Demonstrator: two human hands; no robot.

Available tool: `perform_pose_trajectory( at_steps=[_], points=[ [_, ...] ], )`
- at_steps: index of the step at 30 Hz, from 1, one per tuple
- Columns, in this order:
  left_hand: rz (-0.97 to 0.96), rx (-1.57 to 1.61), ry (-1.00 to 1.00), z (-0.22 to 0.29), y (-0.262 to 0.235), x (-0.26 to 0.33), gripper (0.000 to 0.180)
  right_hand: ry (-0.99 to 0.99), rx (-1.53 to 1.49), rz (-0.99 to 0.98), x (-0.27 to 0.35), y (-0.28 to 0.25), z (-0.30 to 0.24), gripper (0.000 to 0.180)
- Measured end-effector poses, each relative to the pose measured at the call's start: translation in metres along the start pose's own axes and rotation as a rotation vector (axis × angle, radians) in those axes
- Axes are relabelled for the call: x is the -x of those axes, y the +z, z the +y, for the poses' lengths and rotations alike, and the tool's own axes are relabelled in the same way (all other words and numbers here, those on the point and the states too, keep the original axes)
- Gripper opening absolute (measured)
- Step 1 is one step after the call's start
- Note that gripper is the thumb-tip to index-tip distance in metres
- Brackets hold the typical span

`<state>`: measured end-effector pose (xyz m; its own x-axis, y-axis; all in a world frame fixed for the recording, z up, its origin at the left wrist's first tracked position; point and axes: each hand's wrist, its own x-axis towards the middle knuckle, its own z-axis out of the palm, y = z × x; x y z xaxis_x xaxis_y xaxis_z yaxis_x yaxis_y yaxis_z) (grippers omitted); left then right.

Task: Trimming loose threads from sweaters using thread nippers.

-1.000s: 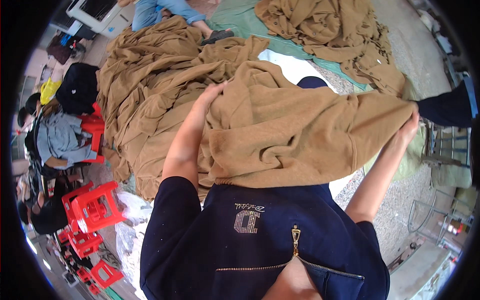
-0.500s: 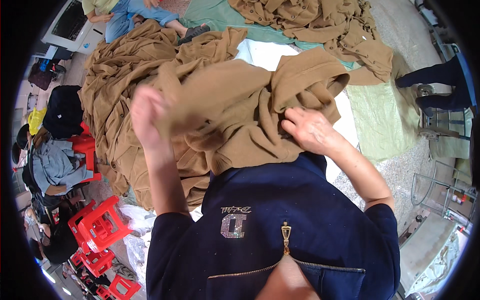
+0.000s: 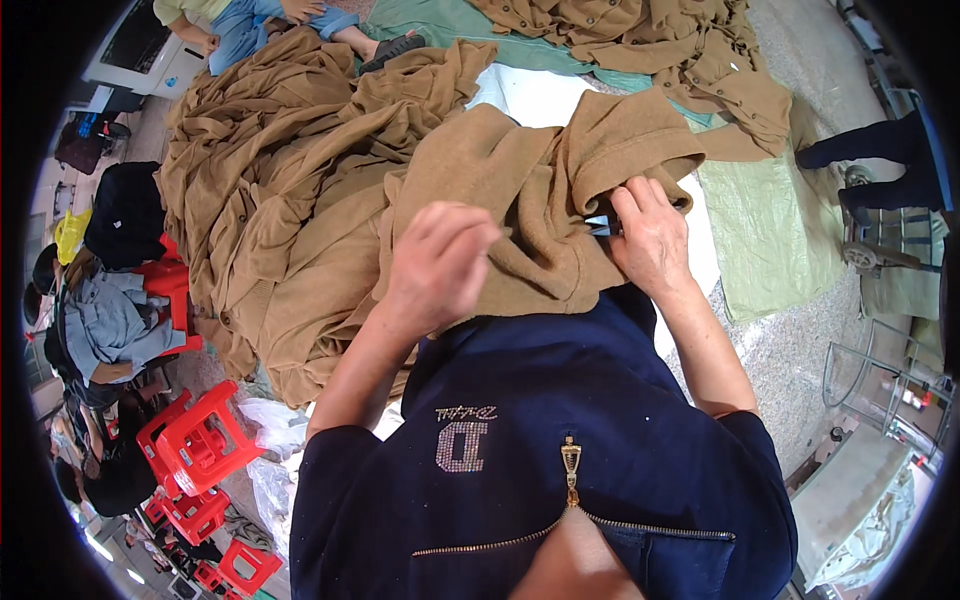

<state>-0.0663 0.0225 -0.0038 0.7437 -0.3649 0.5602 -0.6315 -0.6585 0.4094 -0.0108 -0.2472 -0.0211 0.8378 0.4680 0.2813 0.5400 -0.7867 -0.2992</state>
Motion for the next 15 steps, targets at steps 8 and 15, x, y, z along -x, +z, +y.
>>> perform_pose_trajectory(
  at_steps=[8, 15],
  points=[
    [-0.173, -0.18, -0.392, -0.026, 0.024, -0.024, 0.045, 0.012, -0.254, 0.026, 0.002, -0.02, 0.024, 0.022],
    [-0.175, -0.278, -0.375, -0.049, 0.045, -0.035, 0.033, -0.007, -0.194, -0.066, -0.012, 0.002, -0.002, 0.021]
  ],
)
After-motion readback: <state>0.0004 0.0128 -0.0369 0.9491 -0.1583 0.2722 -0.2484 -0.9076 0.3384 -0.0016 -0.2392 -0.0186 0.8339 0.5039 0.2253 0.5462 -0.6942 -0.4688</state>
